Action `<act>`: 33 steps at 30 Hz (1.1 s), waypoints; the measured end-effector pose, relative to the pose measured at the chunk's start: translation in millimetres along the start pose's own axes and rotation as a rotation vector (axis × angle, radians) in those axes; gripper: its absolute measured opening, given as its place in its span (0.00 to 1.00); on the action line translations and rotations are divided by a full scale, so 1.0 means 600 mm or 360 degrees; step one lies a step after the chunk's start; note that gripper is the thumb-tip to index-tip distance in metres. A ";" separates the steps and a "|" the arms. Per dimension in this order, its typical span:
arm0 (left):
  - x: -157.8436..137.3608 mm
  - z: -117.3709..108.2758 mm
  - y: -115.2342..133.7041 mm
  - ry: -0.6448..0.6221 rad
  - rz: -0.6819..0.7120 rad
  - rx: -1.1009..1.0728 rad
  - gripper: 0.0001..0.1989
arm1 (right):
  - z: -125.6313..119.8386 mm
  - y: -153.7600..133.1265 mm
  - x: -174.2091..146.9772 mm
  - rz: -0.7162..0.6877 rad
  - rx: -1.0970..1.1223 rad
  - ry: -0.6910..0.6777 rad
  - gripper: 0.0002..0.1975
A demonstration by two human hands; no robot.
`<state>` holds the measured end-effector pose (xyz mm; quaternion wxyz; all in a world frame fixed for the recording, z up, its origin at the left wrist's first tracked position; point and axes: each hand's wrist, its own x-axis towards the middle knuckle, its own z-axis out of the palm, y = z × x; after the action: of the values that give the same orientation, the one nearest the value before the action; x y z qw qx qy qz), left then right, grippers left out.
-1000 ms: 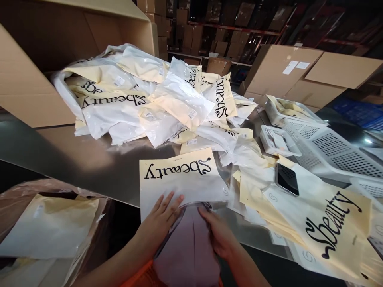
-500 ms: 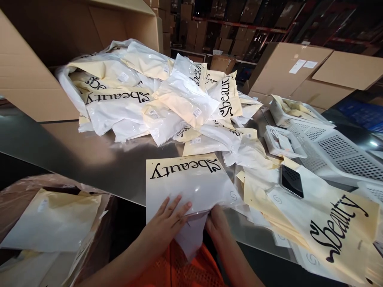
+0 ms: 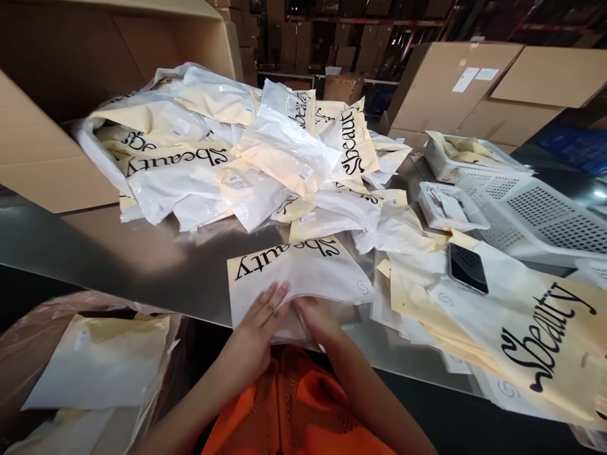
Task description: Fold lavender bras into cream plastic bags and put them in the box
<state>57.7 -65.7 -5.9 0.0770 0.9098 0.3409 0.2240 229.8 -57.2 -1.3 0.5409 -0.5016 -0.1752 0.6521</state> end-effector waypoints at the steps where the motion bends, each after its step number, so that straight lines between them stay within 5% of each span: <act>1: 0.003 -0.008 -0.007 0.0002 -0.0010 -0.0022 0.46 | -0.008 0.002 -0.009 -0.0070 -0.0102 -0.0070 0.18; 4: 0.003 -0.022 -0.021 -0.0082 0.0025 -0.0013 0.38 | -0.061 -0.001 -0.049 -0.0194 -0.0580 -0.0144 0.21; 8: -0.021 -0.015 -0.030 -0.0170 0.0058 0.0118 0.22 | -0.132 -0.016 -0.100 -0.0057 -0.1172 -0.0209 0.15; 12: -0.062 0.006 -0.035 -0.0104 0.0062 0.0205 0.16 | -0.149 -0.012 -0.106 -0.0005 -0.1543 -0.0279 0.27; 15: -0.094 0.013 -0.039 0.0063 -0.0066 0.0348 0.14 | -0.156 -0.002 -0.085 0.0009 -0.1670 -0.0075 0.28; 20: -0.128 0.007 -0.034 0.0420 -0.0522 0.0731 0.05 | -0.178 0.008 -0.053 0.0151 -0.1157 0.0289 0.33; 24: -0.126 0.026 0.012 0.0717 -0.0399 0.0709 0.09 | -0.165 0.011 -0.054 0.0155 -0.0509 0.0328 0.25; 28: -0.095 0.041 0.038 0.0627 -0.0196 0.0552 0.09 | -0.126 -0.022 -0.066 0.0182 -0.0182 0.0181 0.22; 33: -0.038 -0.027 -0.028 0.0530 -0.0194 0.0671 0.15 | -0.092 -0.108 -0.077 0.0041 0.0000 0.0073 0.19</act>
<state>25.5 -68.1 -4.7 -0.1578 0.8341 0.4422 0.2894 306.3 -92.2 45.9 0.5364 -0.5185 -0.1564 0.6473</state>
